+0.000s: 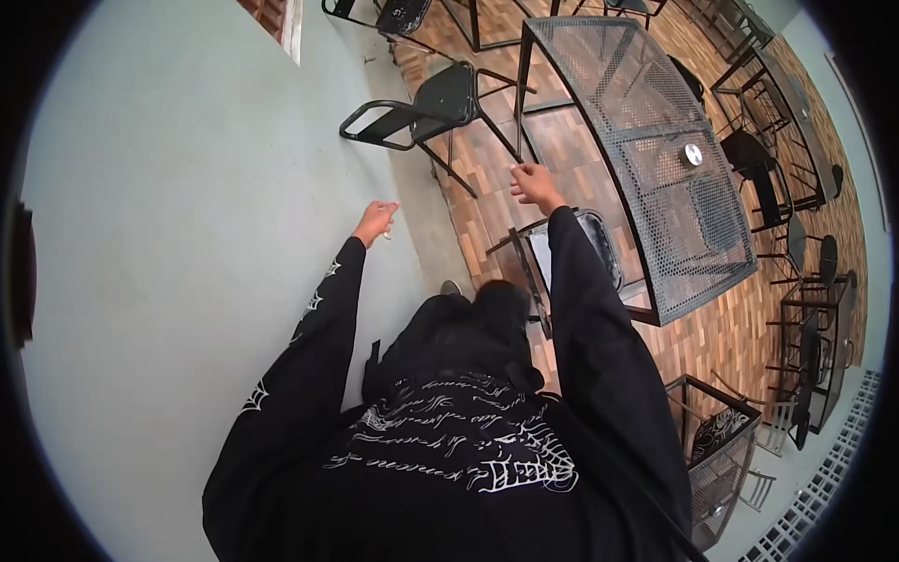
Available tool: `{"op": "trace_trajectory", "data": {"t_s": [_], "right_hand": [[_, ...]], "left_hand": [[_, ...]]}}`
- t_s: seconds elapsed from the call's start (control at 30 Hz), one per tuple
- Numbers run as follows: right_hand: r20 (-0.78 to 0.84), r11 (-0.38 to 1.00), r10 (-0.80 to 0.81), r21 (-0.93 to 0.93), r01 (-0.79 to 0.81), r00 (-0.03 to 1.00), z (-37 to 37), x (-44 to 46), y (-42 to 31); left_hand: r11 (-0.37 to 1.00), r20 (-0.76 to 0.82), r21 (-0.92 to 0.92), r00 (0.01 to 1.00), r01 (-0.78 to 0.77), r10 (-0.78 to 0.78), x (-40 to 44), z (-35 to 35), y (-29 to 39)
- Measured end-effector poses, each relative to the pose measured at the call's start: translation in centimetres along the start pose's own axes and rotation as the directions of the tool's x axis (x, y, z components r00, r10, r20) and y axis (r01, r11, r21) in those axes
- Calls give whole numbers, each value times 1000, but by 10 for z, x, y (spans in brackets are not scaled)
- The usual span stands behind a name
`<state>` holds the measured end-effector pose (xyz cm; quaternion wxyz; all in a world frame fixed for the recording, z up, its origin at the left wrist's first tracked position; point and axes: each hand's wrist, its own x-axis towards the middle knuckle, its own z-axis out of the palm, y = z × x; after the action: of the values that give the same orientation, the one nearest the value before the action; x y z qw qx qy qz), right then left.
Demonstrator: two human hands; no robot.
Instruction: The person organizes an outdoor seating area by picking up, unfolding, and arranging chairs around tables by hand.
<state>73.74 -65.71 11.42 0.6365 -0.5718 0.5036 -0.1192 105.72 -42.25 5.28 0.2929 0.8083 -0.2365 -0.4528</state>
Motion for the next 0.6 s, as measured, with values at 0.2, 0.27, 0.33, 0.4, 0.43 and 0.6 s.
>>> {"op": "trace_trajectory", "data": {"t_s": [0.2,0.27,0.33,0.4,0.43,0.6], "right_hand": [[38,996,95,1,-95,995,23,47,-21],[16,991,129,24,-129,992,24,67,-26],[9,987,158,39,-158,987,23,94,-29],[21,984,168,50,-169,986,20,126,-29],[46,983,173,54,-175,984,20,142,-39],[-12,957,193,222,-186,981,21,212,-44]], "left_hand": [[957,7,-287,1000,26,-25,58,-28,35],[909,46,-411,998,67,-52,79,-35,47],[884,59,-461,996,80,-60,104,-40,53],[833,55,-542,994,107,-92,131,-52,54],[837,47,-539,996,93,-81,144,-59,58],[719,11,-681,984,139,-179,181,-102,51]]}}
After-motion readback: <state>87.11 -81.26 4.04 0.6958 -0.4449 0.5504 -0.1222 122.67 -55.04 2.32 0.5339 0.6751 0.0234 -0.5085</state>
